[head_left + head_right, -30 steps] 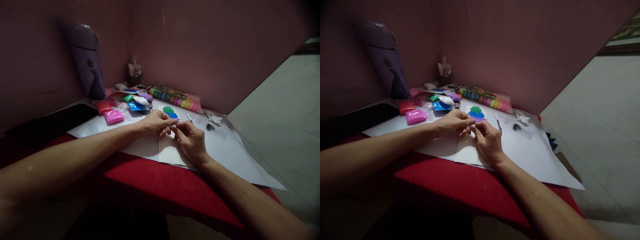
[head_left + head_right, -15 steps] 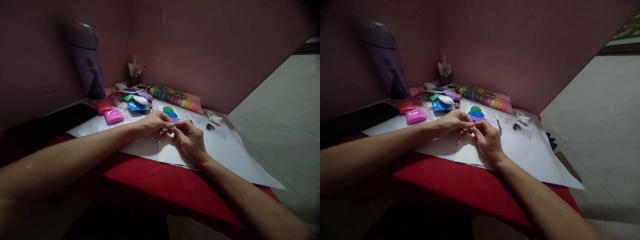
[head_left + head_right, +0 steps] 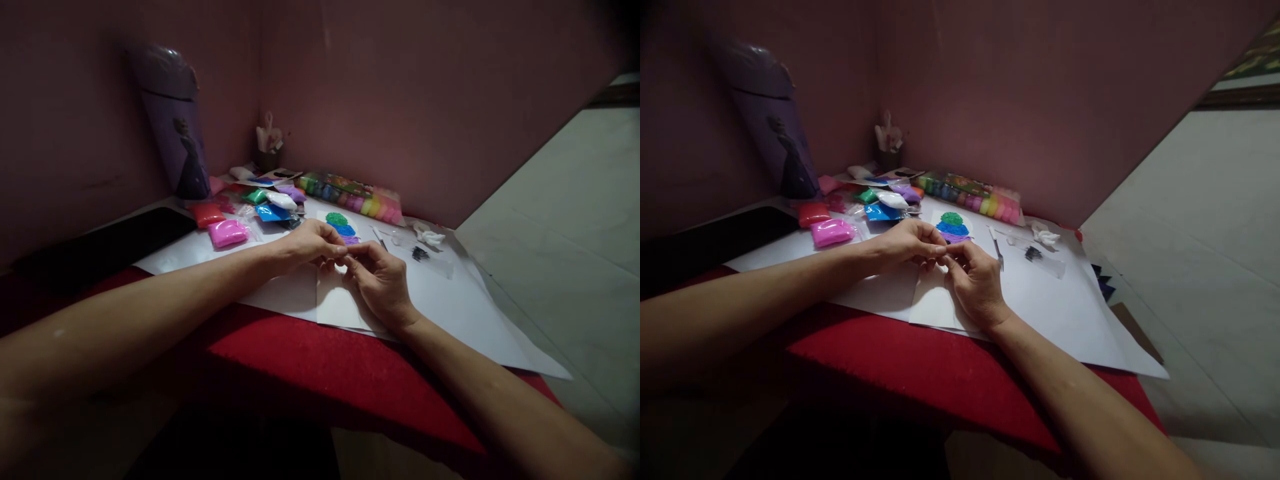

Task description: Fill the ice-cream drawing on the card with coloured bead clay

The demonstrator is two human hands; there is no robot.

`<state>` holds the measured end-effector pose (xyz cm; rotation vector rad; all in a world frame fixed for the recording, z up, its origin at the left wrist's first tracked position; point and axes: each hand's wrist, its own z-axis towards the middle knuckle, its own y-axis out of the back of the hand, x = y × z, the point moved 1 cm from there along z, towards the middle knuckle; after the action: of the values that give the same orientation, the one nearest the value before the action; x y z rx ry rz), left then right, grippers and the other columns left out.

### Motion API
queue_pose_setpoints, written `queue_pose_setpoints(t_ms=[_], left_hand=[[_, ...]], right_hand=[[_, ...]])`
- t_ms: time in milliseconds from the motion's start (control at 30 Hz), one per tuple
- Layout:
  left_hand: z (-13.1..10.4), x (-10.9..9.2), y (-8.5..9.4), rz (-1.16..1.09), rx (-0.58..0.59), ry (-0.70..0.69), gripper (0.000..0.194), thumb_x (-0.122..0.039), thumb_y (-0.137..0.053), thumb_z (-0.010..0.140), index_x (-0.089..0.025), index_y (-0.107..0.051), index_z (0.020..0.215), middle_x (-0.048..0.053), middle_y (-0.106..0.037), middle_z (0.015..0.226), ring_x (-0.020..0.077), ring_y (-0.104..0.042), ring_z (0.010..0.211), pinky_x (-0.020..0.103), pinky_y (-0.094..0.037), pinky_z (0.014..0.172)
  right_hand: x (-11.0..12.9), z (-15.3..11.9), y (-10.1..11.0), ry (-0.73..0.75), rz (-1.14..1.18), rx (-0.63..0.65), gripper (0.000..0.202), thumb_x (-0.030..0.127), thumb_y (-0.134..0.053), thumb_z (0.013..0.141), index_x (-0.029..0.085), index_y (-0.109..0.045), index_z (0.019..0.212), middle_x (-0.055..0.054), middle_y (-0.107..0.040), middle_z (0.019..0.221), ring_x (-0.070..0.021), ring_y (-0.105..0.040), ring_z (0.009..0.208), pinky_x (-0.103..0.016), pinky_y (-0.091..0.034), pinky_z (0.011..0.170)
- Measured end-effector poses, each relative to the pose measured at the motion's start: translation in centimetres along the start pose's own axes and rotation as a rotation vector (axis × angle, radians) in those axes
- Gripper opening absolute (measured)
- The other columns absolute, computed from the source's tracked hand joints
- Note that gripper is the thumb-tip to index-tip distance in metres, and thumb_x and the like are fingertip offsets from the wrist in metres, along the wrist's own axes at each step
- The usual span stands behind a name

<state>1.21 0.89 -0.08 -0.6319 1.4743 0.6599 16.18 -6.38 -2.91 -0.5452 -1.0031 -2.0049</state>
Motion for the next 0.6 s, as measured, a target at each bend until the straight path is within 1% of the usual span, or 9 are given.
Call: queue_pose_setpoints(t_ms=[200,333,433,600], left_hand=[[-0.08,-0.42,-0.18,0.013,-0.04,-0.01,0.009,-0.004,-0.063,0.077,-0.009,-0.063,0.069,0.001,-0.061,0.053,0.0088,-0.053,0.044,0.023,-0.043,0.048],[-0.14,-0.58,-0.14,0.039,-0.074,-0.036,0.008,-0.003,-0.063,0.075,-0.009,-0.063,0.07,0.0,-0.059,0.051,0.009,-0.053,0.044,0.023,-0.043,0.048],[-0.15,-0.62,-0.11,0.042,-0.091,-0.033,0.008,-0.001,-0.063,0.074,-0.008,-0.065,0.074,0.001,-0.061,0.055,0.009,-0.054,0.046,0.023,-0.043,0.049],[-0.03,-0.44,0.07,0.028,-0.059,-0.024,0.006,-0.004,-0.063,0.076,-0.008,-0.065,0.072,0.001,-0.06,0.054,0.0088,-0.053,0.045,0.023,-0.042,0.048]], right_hand=[[0.11,0.06,0.02,0.011,-0.027,-0.011,0.012,0.03,-0.065,0.086,0.019,-0.067,0.089,-0.004,-0.071,0.08,-0.0141,-0.06,0.063,-0.03,-0.05,0.062],[0.28,0.07,0.03,0.031,-0.056,-0.029,0.012,0.029,-0.064,0.086,0.018,-0.067,0.088,-0.004,-0.07,0.08,-0.0145,-0.061,0.065,-0.03,-0.05,0.063],[0.3,0.03,0.06,0.037,-0.08,-0.032,0.011,0.03,-0.065,0.085,0.018,-0.067,0.085,-0.003,-0.07,0.077,-0.0148,-0.062,0.066,-0.03,-0.05,0.063],[0.35,0.04,0.11,0.059,-0.089,-0.017,0.01,0.029,-0.063,0.086,0.019,-0.066,0.088,-0.003,-0.07,0.077,-0.0141,-0.061,0.063,-0.03,-0.05,0.061]])
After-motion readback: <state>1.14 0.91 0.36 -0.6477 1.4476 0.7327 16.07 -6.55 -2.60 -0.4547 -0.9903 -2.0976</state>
